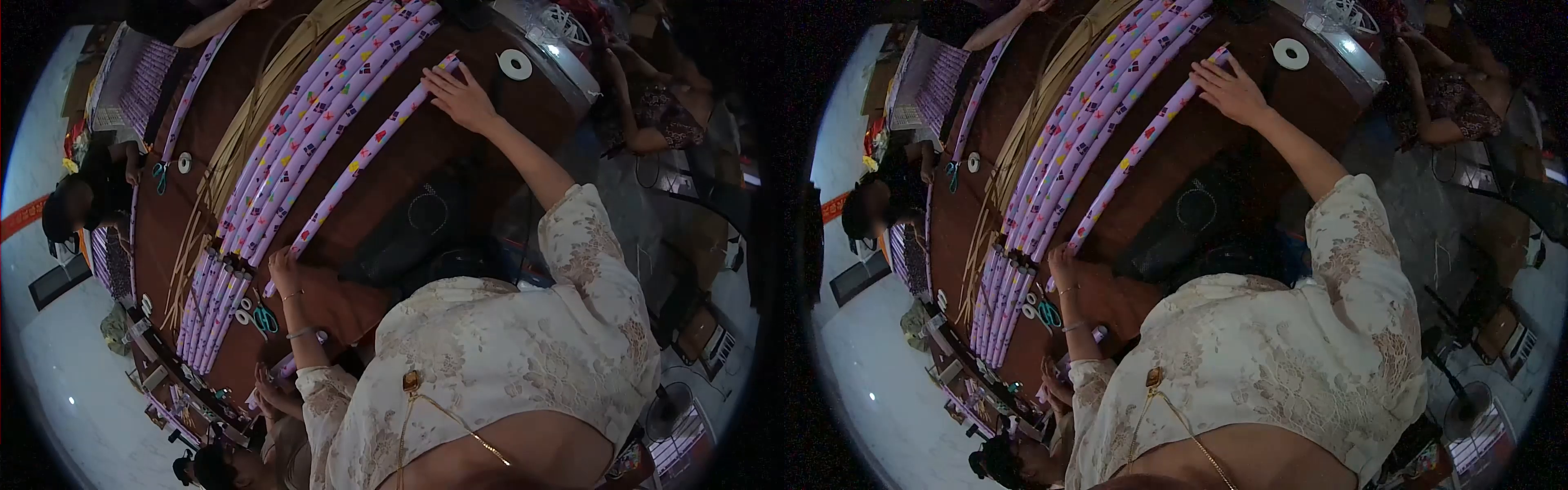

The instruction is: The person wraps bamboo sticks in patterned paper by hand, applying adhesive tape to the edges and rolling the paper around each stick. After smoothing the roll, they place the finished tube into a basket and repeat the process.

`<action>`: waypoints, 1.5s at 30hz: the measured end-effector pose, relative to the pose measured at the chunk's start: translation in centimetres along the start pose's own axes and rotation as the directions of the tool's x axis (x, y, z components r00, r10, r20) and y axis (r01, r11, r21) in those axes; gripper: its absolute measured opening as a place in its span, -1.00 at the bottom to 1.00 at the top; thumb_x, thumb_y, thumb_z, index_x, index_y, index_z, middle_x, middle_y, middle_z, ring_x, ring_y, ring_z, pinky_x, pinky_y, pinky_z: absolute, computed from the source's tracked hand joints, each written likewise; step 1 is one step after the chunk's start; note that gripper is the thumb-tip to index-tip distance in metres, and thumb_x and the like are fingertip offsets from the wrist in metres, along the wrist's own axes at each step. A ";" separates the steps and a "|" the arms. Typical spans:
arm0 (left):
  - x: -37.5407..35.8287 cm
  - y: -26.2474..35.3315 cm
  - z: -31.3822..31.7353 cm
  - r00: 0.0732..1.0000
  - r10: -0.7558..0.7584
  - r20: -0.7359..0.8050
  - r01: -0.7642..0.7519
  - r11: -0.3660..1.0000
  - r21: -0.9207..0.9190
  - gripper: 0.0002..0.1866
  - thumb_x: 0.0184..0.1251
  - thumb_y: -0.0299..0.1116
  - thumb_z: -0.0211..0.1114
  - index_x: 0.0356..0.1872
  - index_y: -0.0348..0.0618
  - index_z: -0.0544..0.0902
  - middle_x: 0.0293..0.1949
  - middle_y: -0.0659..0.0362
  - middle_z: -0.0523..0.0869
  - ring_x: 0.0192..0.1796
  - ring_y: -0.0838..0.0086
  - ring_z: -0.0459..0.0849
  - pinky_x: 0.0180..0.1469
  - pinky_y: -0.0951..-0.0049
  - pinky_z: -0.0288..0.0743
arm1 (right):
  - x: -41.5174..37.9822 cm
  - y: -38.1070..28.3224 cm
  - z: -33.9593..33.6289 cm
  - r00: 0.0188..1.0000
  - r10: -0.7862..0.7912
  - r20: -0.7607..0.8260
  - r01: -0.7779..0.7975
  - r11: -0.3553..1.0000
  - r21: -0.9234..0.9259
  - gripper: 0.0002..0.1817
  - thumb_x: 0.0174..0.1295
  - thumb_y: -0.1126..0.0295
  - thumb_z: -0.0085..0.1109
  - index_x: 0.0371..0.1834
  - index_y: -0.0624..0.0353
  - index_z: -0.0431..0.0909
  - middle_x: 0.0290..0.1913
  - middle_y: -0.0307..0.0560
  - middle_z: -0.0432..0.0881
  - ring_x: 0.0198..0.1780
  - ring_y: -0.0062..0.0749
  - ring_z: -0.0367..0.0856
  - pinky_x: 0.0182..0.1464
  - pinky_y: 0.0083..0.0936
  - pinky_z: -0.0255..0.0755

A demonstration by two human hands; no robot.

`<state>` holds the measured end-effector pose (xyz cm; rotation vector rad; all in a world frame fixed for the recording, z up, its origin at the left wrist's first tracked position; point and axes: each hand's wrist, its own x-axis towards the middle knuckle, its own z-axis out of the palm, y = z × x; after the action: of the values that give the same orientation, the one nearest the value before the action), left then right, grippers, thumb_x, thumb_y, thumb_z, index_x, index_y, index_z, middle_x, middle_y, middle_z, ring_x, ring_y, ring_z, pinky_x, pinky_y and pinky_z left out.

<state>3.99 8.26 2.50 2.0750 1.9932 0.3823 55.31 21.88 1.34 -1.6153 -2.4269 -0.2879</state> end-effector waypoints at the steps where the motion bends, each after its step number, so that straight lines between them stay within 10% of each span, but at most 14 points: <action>1: 0.0 -0.1 0.0 1.000 -0.001 -0.011 0.001 1.000 -0.010 -0.83 0.15 -0.36 0.18 -0.26 -0.17 0.60 -0.28 0.01 0.58 -0.16 0.12 0.51 -0.08 0.23 0.36 | -0.1 0.7 -0.5 0.998 0.058 0.001 -0.058 0.995 -0.080 -0.53 0.32 0.11 -0.22 0.28 -0.08 0.19 0.34 -0.29 0.14 0.36 -0.46 0.05 0.33 -0.16 -0.10; 7: -0.1 1.3 -0.5 0.999 -0.033 -0.038 0.032 0.999 -0.013 -0.85 0.11 -0.38 0.21 -0.29 -0.16 0.61 -0.29 0.01 0.58 -0.17 0.14 0.51 -0.08 0.23 0.37 | 0.6 1.3 1.0 0.935 0.322 -0.147 -0.337 0.937 -0.090 -0.39 0.25 0.00 -0.10 0.28 0.11 0.15 0.33 -0.07 0.12 0.34 -0.27 0.09 0.26 -0.09 0.02; 10: -0.2 2.2 -0.9 0.998 -0.042 -0.050 0.041 0.999 -0.018 -0.86 0.10 -0.40 0.21 -0.32 -0.17 0.62 -0.29 0.02 0.58 -0.17 0.15 0.51 -0.09 0.24 0.38 | 1.9 0.7 0.8 0.604 0.797 0.017 -0.708 0.526 0.470 0.07 -0.15 -0.28 0.20 0.31 0.23 0.03 0.19 0.15 0.13 0.16 -0.03 0.25 0.08 -0.15 0.31; 13: -0.3 2.1 -0.8 0.996 0.009 -0.094 -0.013 0.999 -0.044 -0.87 0.09 -0.40 0.21 -0.34 -0.17 0.62 -0.29 0.03 0.58 -0.18 0.16 0.52 -0.09 0.25 0.39 | 2.9 0.3 0.1 0.601 0.768 0.220 -0.712 0.390 0.584 0.14 -0.18 -0.22 0.28 0.35 0.20 -0.10 0.21 0.13 0.10 0.11 -0.04 0.29 0.06 -0.22 0.34; 17: -0.2 2.8 -1.3 0.991 0.126 -0.038 -0.122 0.987 0.104 -0.86 0.08 -0.40 0.22 -0.33 -0.16 0.62 -0.30 0.03 0.58 -0.18 0.16 0.51 -0.10 0.26 0.39 | 2.7 2.5 1.9 0.646 0.758 0.092 -0.616 0.447 0.649 0.20 -0.23 -0.12 0.38 0.37 0.18 -0.20 0.22 0.09 0.14 0.08 -0.07 0.36 0.07 -0.25 0.34; 20: -0.6 2.1 -0.8 0.995 -0.051 -0.080 0.046 0.997 -0.067 -0.86 0.07 -0.38 0.24 -0.33 -0.15 0.62 -0.31 0.04 0.57 -0.18 0.17 0.51 -0.10 0.27 0.38 | 2.5 5.6 3.8 0.615 0.734 0.289 -0.582 0.175 0.794 0.12 -0.14 0.15 0.42 0.38 0.21 -0.21 -0.12 -0.06 0.54 -0.09 -0.27 0.51 -0.02 -0.32 0.39; 23: -0.6 2.3 -0.9 0.996 -0.030 -0.079 0.029 0.999 -0.025 -0.86 0.06 -0.38 0.26 -0.33 -0.15 0.62 -0.31 0.04 0.57 -0.19 0.18 0.52 -0.12 0.28 0.39 | 2.8 5.9 0.9 0.629 0.632 0.452 -0.630 0.073 0.773 -0.05 -0.08 0.31 0.37 0.33 0.33 -0.05 -0.25 -0.14 0.59 -0.32 -0.55 0.56 -0.25 -0.68 0.40; 29: -0.5 2.2 -1.0 0.997 -0.017 -0.071 0.009 0.994 -0.105 -0.85 0.08 -0.40 0.26 -0.31 -0.17 0.62 -0.30 0.02 0.58 -0.20 0.17 0.52 -0.15 0.29 0.39 | 2.7 6.5 0.1 0.538 0.596 0.597 -0.556 -0.281 0.782 -0.30 0.12 0.40 0.20 0.30 0.26 0.09 -0.20 -0.11 0.59 -0.36 -0.58 0.57 -0.37 -0.66 0.42; 39: -0.4 1.3 -0.6 0.998 -0.046 -0.038 0.045 0.998 -0.042 -0.84 0.11 -0.38 0.22 -0.28 -0.15 0.61 -0.28 0.01 0.58 -0.18 0.14 0.52 -0.13 0.27 0.39 | 3.1 5.6 0.2 0.473 0.655 0.589 -0.598 -0.252 0.761 -0.50 0.23 0.24 0.06 0.22 0.16 0.28 -0.12 -0.16 0.56 -0.39 -0.58 0.57 -0.37 -0.67 0.41; 42: -0.3 0.9 -0.5 1.000 -0.019 -0.024 0.019 1.000 -0.010 -0.84 0.12 -0.38 0.22 -0.28 -0.14 0.61 -0.27 0.01 0.58 -0.17 0.13 0.52 -0.12 0.25 0.39 | 3.3 5.4 -0.1 0.540 0.681 0.494 -0.696 0.030 0.718 -0.50 0.20 0.21 0.09 0.17 0.18 0.32 -0.12 -0.17 0.56 -0.39 -0.56 0.56 -0.35 -0.63 0.42; 45: -0.4 1.4 -0.8 0.999 -0.018 -0.030 0.017 0.999 -0.029 -0.84 0.12 -0.37 0.22 -0.28 -0.13 0.61 -0.27 0.02 0.57 -0.16 0.13 0.52 -0.11 0.25 0.39 | 2.9 6.3 0.9 0.484 0.638 0.599 -0.587 -0.271 0.763 -0.49 0.17 0.17 0.13 0.14 0.19 0.35 -0.16 -0.16 0.56 -0.40 -0.55 0.55 -0.36 -0.63 0.44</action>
<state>5.00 7.78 3.67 2.0448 2.0096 0.4392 59.98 27.04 1.53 -1.6721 -0.6785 1.2019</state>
